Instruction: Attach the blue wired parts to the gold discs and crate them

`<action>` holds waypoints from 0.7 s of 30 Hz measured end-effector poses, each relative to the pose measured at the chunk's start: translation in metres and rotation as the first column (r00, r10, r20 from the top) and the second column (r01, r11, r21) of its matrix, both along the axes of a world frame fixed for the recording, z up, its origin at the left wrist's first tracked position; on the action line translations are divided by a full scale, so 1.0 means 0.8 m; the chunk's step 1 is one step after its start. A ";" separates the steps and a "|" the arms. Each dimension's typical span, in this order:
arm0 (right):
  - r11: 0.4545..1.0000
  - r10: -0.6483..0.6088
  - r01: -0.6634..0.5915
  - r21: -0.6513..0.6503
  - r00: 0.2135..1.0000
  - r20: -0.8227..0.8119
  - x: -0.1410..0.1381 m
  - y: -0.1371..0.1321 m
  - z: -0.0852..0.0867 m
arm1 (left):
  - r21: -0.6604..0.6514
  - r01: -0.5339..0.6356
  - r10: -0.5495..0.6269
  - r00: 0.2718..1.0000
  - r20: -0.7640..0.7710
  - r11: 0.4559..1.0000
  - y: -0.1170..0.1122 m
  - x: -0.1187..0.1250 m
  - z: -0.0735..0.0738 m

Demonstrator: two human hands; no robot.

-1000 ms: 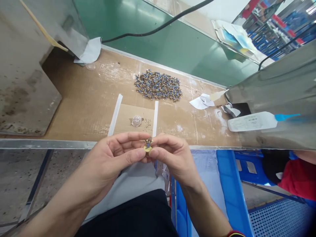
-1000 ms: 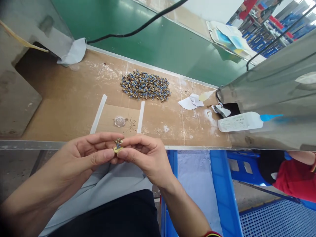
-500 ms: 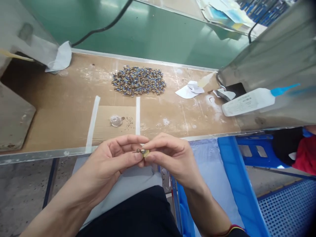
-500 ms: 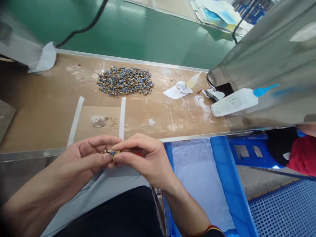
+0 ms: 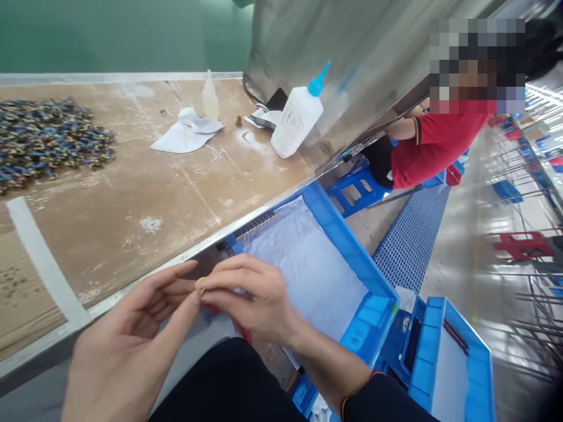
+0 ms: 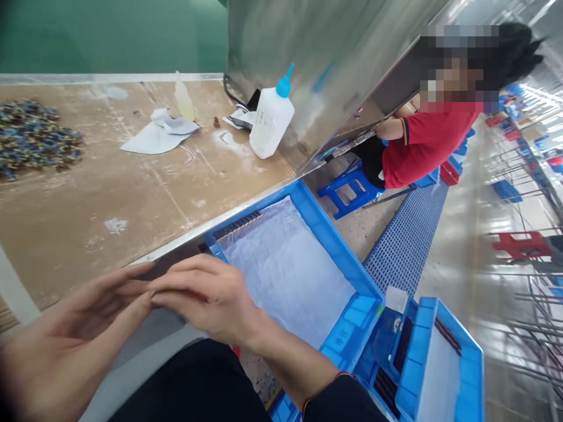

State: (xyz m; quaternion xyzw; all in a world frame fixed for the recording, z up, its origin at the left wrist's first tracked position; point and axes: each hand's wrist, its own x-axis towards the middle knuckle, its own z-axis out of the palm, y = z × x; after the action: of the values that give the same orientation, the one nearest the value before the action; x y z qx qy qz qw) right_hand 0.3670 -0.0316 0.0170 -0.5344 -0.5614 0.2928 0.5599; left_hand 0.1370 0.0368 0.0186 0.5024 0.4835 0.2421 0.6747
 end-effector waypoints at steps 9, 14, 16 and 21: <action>0.665 -0.374 0.513 -0.543 0.858 0.353 0.247 0.049 -0.135 | -0.094 0.098 -0.114 0.977 -0.181 0.991 -0.060 -0.012 -0.056; 0.533 -0.293 0.560 -0.634 0.825 0.483 0.294 0.105 -0.200 | -0.115 0.038 -0.063 0.973 -0.224 0.993 -0.078 -0.034 -0.070; 0.507 -0.269 0.567 -0.649 0.820 0.506 0.296 0.114 -0.216 | -0.128 0.018 -0.046 0.974 -0.223 0.992 -0.080 -0.037 -0.070; 0.514 -0.237 0.542 -0.665 0.835 0.497 0.300 0.114 -0.242 | -0.152 0.075 -0.105 0.974 -0.199 0.986 -0.074 -0.042 -0.070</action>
State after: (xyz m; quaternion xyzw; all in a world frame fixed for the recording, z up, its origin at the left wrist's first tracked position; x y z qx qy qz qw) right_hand 0.6072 0.0596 -0.1769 -0.8794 -0.3263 0.2738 0.2126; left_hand 0.1032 -0.0224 -0.0375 0.4964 0.5437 0.1223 0.6656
